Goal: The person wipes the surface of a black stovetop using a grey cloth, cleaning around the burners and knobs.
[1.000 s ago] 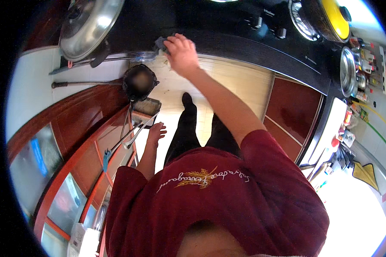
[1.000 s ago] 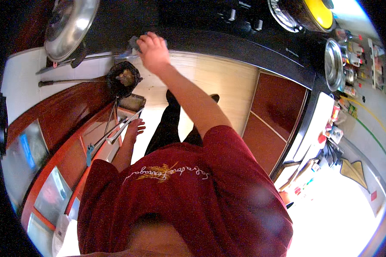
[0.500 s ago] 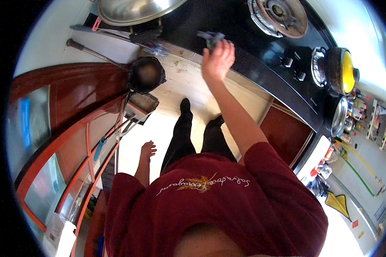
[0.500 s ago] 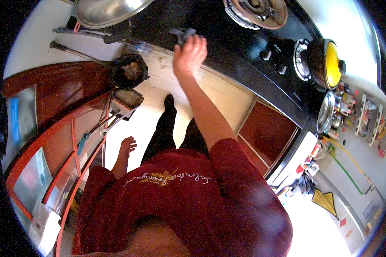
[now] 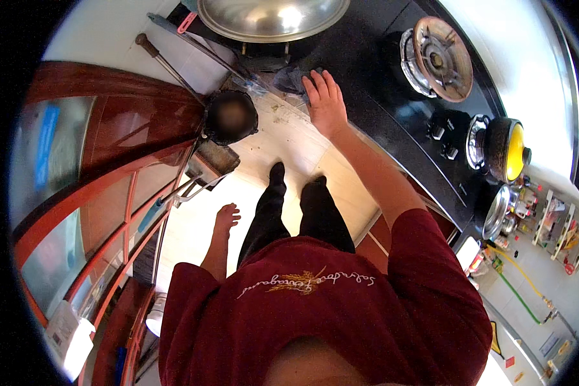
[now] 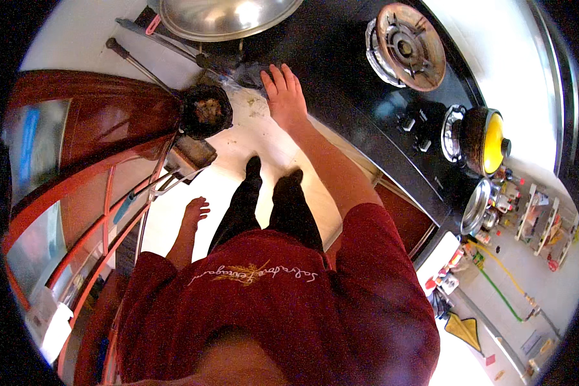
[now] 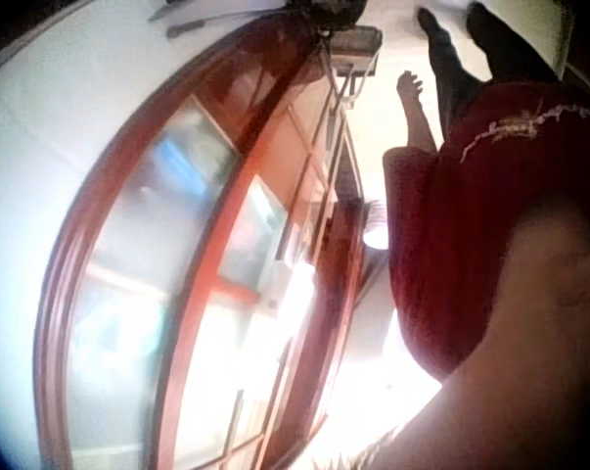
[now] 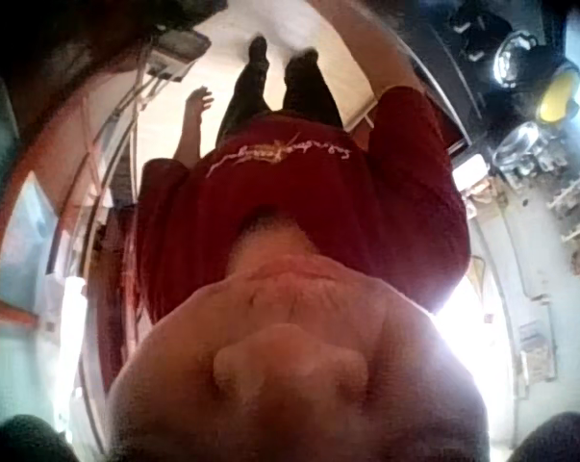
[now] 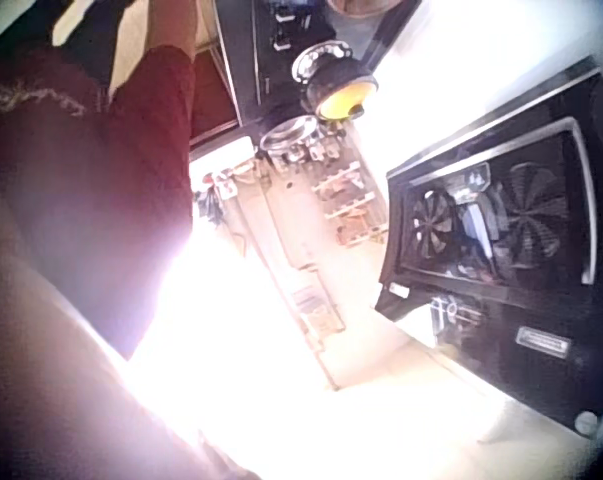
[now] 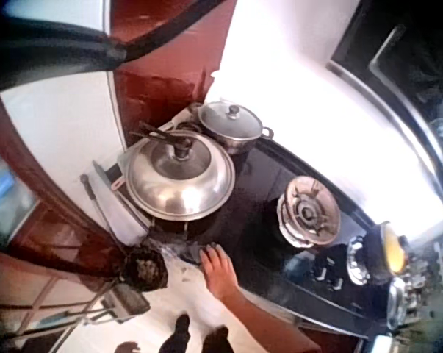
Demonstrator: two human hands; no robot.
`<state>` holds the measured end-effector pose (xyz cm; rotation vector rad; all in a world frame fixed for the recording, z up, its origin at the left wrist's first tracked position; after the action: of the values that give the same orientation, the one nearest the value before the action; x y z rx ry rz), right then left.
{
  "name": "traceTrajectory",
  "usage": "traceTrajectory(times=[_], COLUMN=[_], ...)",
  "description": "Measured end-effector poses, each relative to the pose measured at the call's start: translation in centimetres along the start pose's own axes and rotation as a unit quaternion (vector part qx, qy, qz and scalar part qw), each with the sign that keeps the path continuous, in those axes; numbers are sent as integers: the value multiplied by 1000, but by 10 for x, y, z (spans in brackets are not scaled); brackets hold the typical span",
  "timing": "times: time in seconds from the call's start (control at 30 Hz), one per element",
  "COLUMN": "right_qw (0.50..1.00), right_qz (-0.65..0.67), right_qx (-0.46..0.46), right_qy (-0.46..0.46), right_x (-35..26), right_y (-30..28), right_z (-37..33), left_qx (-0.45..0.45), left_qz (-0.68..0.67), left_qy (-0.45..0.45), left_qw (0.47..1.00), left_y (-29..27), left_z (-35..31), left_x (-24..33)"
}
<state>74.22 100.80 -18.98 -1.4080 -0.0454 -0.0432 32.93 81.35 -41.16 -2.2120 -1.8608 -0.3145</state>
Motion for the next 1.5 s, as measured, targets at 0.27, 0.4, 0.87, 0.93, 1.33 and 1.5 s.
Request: traceTrajectory(times=[0.27,0.4,0.87,0.93,1.33,1.5], right_qw=[993,992,989,986,969,896], right_qz=[56,95,104,130,98,338], right_qx=[19,10,78,95,103,215], right_qy=[103,82,69,49,204,193], right_x=[-7,-11,2,-27,17,-63], right_y=[18,28,-9,-2,0,19], right_z=[85,105,84,94,47,113], left_qx=[47,47,0,1,-14,15], left_qz=[-16,-44,-98,-107,-127,-104], left_qy=[-36,-25,14,10,6,16], left_qw=[998,998,995,994,992,994], left_y=[-24,8,131,127,27,-26], left_z=[-3,-15,-27,-24,4,1], left_x=[-39,-30,24,15,-7,3])
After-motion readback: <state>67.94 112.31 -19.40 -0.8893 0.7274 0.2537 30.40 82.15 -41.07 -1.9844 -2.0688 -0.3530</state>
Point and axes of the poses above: each hand's wrist, its own z-axis towards the middle knuckle, its own y-axis out of the palm, x = y × z, the point moved 10 cm from there along z, towards the middle knuckle, and after that the axes turned 10 degrees about -z, right-handed, at the moved point
